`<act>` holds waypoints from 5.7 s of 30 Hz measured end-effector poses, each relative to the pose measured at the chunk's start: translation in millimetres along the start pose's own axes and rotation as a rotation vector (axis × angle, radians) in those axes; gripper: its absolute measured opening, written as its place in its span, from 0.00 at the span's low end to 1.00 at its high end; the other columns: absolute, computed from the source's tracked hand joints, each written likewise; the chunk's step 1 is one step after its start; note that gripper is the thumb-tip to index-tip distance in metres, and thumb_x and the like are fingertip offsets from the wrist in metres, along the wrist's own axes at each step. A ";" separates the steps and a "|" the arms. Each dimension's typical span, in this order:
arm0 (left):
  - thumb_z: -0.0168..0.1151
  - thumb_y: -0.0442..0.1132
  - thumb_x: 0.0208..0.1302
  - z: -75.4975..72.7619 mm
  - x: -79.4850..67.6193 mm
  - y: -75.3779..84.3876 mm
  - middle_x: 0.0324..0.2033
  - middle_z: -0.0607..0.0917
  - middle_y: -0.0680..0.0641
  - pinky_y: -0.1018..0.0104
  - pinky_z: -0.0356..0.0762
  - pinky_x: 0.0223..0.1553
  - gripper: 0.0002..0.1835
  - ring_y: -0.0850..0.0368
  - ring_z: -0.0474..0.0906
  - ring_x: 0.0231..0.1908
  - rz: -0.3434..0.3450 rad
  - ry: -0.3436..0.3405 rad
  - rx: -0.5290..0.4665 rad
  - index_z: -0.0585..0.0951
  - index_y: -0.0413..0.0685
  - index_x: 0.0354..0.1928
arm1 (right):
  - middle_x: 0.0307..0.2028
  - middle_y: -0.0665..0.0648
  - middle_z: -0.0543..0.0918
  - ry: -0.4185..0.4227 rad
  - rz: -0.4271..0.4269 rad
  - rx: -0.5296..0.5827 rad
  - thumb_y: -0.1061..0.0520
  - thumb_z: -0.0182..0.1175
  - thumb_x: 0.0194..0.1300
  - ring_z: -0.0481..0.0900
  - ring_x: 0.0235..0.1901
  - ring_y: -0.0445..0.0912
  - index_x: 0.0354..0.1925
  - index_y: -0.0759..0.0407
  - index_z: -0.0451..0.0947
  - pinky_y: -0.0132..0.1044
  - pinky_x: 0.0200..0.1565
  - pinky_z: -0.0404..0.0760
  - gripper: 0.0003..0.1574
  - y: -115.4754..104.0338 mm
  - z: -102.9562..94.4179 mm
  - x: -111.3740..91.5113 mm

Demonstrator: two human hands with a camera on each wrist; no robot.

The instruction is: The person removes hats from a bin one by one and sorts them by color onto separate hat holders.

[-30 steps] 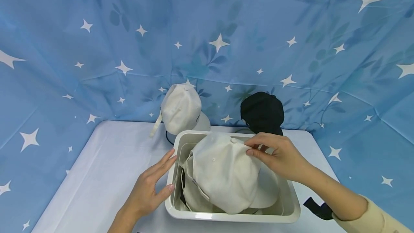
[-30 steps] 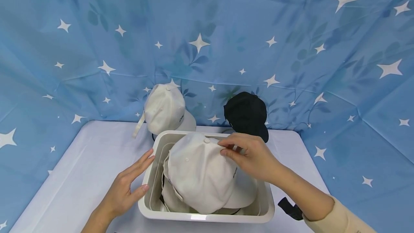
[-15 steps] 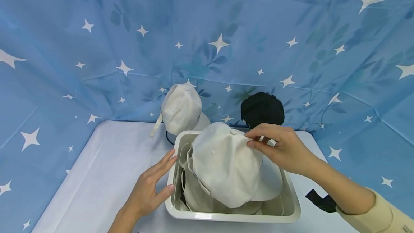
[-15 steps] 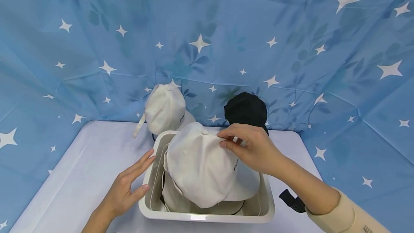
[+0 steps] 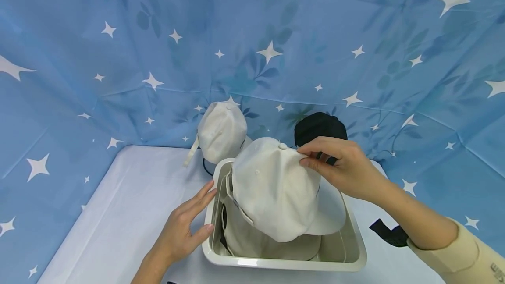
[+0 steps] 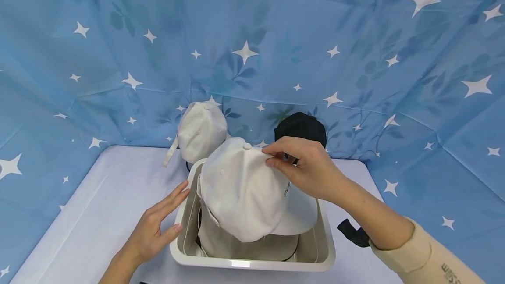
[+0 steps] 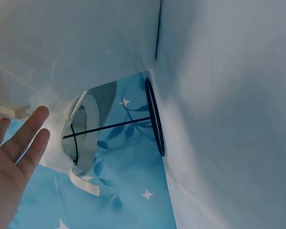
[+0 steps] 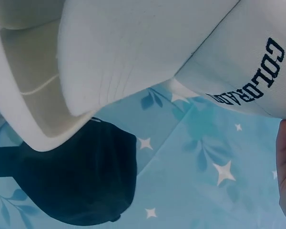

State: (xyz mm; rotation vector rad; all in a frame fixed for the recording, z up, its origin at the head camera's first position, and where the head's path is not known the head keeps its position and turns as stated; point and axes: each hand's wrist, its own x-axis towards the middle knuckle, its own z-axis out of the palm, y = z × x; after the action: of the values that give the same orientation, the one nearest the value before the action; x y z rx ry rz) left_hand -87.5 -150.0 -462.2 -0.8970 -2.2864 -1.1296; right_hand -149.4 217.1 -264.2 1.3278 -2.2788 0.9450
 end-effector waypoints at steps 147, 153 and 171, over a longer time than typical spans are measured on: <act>0.63 0.39 0.60 -3.1 1.5 -3.5 0.76 0.69 0.40 0.74 0.61 0.71 0.37 0.46 0.72 0.71 0.035 0.006 -0.023 0.73 0.40 0.74 | 0.48 0.56 0.90 0.012 0.330 -0.289 0.62 0.63 0.75 0.87 0.43 0.50 0.58 0.55 0.87 0.44 0.41 0.85 0.16 114.6 147.1 133.7; 0.63 0.39 0.61 -2.1 1.9 -4.4 0.76 0.69 0.40 0.74 0.61 0.71 0.37 0.45 0.72 0.71 0.039 0.007 -0.027 0.73 0.40 0.74 | 0.54 0.56 0.88 -0.065 0.401 -0.247 0.59 0.63 0.75 0.87 0.47 0.50 0.62 0.55 0.84 0.44 0.44 0.86 0.20 109.3 134.4 128.9; 0.63 0.38 0.62 -1.2 -2.0 -1.4 0.76 0.69 0.40 0.75 0.62 0.70 0.36 0.48 0.72 0.71 0.020 0.011 -0.040 0.73 0.40 0.74 | 0.63 0.55 0.84 -0.124 0.289 -0.290 0.50 0.67 0.72 0.87 0.50 0.50 0.66 0.55 0.81 0.46 0.38 0.85 0.28 78.0 78.4 103.0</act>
State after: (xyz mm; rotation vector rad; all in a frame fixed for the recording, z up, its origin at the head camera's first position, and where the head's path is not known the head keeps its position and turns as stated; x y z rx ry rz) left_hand -87.0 -152.3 -463.6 -0.9248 -2.2488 -1.1719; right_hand -265.7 124.1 -290.1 0.9778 -2.6314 0.5933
